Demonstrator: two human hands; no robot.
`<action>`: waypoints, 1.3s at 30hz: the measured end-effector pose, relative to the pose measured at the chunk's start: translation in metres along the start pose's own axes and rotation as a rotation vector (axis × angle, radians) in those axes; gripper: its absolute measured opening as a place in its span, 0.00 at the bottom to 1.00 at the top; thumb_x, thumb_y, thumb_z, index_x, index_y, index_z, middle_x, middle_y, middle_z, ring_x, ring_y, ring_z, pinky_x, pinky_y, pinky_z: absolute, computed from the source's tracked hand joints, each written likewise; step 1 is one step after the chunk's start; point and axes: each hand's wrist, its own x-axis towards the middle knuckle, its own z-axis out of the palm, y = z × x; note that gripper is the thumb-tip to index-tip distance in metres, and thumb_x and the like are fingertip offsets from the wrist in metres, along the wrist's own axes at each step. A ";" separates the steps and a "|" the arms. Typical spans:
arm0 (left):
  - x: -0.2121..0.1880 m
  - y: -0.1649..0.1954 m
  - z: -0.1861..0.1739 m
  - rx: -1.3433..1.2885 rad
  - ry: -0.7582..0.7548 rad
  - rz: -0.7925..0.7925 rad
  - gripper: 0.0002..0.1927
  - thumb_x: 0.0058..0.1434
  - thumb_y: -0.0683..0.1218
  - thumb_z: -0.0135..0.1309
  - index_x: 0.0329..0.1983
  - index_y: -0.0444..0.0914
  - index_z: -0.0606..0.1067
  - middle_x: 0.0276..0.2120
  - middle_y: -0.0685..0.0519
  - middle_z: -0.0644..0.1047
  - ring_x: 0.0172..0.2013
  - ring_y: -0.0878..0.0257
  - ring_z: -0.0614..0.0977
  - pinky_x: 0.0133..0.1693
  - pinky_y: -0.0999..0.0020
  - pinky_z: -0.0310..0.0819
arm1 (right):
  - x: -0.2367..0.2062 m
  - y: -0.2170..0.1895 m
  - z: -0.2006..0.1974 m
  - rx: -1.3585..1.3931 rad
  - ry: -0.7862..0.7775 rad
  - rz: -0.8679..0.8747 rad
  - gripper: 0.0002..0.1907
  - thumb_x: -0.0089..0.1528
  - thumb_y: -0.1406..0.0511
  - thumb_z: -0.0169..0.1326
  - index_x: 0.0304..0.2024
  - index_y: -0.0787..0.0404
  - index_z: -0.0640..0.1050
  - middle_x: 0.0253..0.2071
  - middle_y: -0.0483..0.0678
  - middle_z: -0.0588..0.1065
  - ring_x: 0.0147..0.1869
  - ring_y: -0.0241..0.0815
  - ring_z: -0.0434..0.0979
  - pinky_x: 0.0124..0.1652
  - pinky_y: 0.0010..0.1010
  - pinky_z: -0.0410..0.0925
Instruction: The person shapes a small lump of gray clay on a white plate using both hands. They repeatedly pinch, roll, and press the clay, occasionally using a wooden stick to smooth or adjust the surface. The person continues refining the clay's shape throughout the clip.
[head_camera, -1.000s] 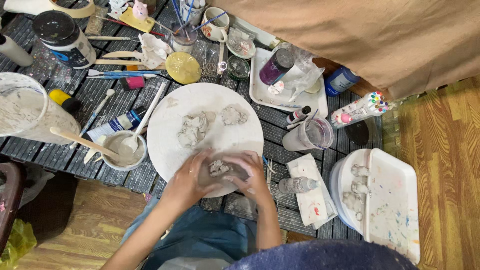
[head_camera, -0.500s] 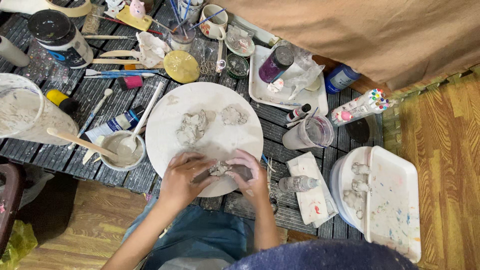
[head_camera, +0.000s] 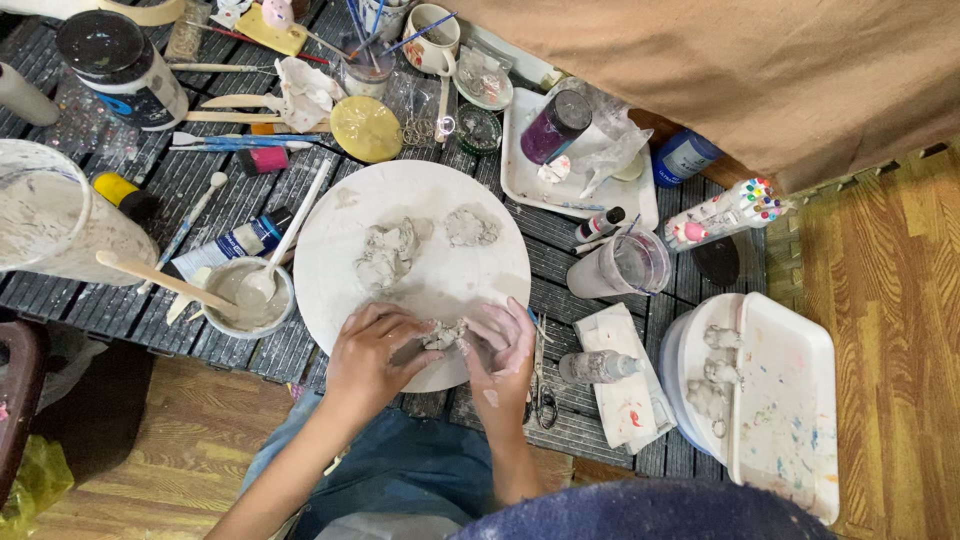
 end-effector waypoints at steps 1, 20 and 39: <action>0.000 0.000 0.000 0.001 -0.007 -0.003 0.18 0.47 0.55 0.69 0.40 0.45 0.83 0.40 0.56 0.82 0.48 0.57 0.79 0.51 0.58 0.71 | 0.000 0.001 0.000 0.013 -0.004 0.001 0.43 0.58 0.83 0.55 0.71 0.64 0.54 0.62 0.58 0.68 0.61 0.47 0.76 0.58 0.33 0.72; 0.001 0.003 0.001 0.011 0.000 0.020 0.17 0.49 0.55 0.68 0.39 0.44 0.84 0.39 0.57 0.82 0.47 0.57 0.79 0.49 0.58 0.71 | -0.002 0.003 -0.005 -0.209 -0.153 -0.143 0.28 0.63 0.80 0.52 0.64 0.66 0.62 0.61 0.57 0.69 0.64 0.50 0.78 0.58 0.33 0.73; -0.010 -0.002 0.011 -0.207 0.082 -0.089 0.32 0.51 0.47 0.70 0.58 0.39 0.71 0.48 0.50 0.81 0.42 0.54 0.85 0.43 0.63 0.80 | 0.015 -0.015 -0.011 -0.295 -0.316 0.108 0.35 0.56 0.76 0.63 0.66 0.62 0.68 0.62 0.55 0.73 0.66 0.47 0.74 0.63 0.37 0.67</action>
